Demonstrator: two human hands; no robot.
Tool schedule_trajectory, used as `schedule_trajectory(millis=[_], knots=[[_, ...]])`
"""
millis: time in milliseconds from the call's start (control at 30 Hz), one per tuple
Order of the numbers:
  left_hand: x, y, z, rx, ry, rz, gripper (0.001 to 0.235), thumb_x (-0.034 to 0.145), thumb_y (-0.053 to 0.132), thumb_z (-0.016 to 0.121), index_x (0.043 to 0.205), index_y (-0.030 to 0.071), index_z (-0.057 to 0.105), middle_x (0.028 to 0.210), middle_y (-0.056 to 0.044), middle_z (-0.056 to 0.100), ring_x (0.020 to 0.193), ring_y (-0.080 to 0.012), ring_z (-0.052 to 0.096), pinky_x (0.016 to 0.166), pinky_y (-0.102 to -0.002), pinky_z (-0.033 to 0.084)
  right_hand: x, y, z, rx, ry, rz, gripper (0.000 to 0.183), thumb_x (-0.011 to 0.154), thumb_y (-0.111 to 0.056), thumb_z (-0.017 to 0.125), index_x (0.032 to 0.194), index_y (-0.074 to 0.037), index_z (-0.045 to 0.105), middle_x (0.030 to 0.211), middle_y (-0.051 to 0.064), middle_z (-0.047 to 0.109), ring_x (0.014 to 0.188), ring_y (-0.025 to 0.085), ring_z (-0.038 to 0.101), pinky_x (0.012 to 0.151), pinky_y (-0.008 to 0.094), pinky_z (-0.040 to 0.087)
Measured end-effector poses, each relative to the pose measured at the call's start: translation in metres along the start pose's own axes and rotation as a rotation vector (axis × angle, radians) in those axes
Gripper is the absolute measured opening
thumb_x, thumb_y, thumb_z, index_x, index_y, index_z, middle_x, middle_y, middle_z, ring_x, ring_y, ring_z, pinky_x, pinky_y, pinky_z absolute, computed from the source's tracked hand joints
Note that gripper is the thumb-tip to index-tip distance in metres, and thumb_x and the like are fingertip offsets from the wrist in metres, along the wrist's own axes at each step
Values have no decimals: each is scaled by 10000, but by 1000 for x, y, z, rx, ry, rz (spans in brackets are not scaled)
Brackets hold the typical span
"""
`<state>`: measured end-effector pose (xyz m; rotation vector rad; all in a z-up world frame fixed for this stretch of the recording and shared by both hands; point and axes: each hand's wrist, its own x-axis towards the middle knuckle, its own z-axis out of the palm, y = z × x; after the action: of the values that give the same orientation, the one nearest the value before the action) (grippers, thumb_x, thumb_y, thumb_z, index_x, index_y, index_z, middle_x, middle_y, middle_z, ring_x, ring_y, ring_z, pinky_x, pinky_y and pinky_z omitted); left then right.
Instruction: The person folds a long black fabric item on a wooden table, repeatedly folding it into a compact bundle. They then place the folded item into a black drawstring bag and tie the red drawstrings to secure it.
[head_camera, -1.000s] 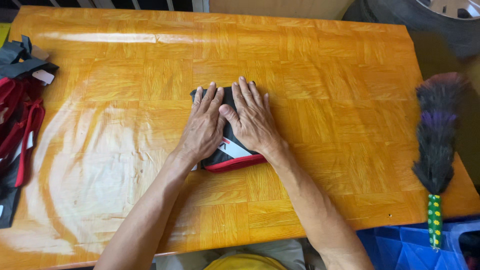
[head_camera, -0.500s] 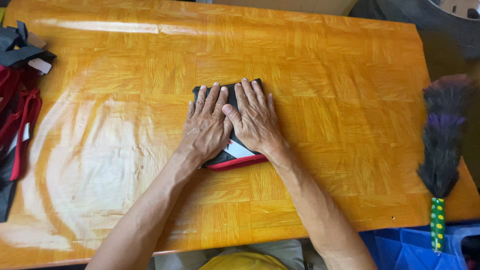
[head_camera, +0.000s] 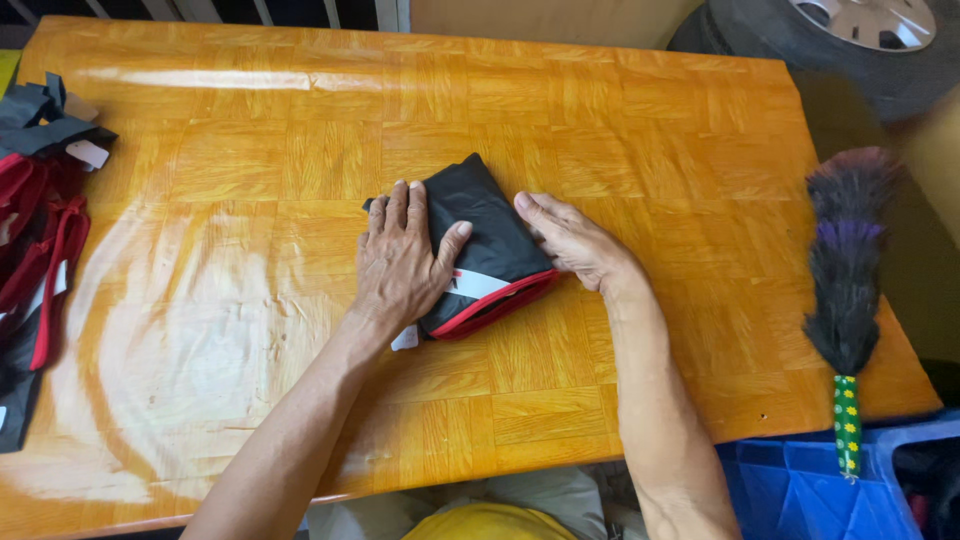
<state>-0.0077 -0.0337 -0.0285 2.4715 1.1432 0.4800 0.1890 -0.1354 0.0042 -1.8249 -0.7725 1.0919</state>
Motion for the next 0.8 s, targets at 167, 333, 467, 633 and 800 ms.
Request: schedule_trajectory(millis=[167,333,467,633,800], knots=[[-13,16,-16,135,60,-76,1042,921,859,306,1616,82,297,1388,-203,482,1367,-402,419,1101,-628,308,15,19,-15,322,-65,-262,663,936,-494,681,1446,-85,569,1307,221,658,1176,282,642,1029,433,515],[-19,26,-35,96,168,-86,1078,892,826,442,1665,148,120,1526,-320,328,1484,-531,236,1103,-788,111,10,10,-8,535,-146,-575,930,751,-175,881,1539,-73,399,1328,235,601,1187,279,659,1029,384,552],[-15,22,-43,109,293,252,900,927,585,576,1649,160,245,1679,-246,159,1529,-517,-15,1081,-810,-59,7,8,19,316,40,-712,995,678,59,895,1527,-81,393,1311,196,573,1103,213,634,966,330,580],[-9,26,-65,-79,309,539,661,978,379,613,1578,171,426,1459,-112,547,1525,-415,254,1121,-766,-95,-33,-23,26,226,78,-846,942,714,89,815,1524,-81,365,1247,191,564,991,189,657,883,322,612],[13,40,-104,-489,-6,626,289,936,289,726,1188,147,727,951,-79,711,1014,-337,720,952,-472,533,-42,-35,27,152,8,-890,645,722,127,830,1308,2,590,1150,156,667,1042,189,686,920,317,588]])
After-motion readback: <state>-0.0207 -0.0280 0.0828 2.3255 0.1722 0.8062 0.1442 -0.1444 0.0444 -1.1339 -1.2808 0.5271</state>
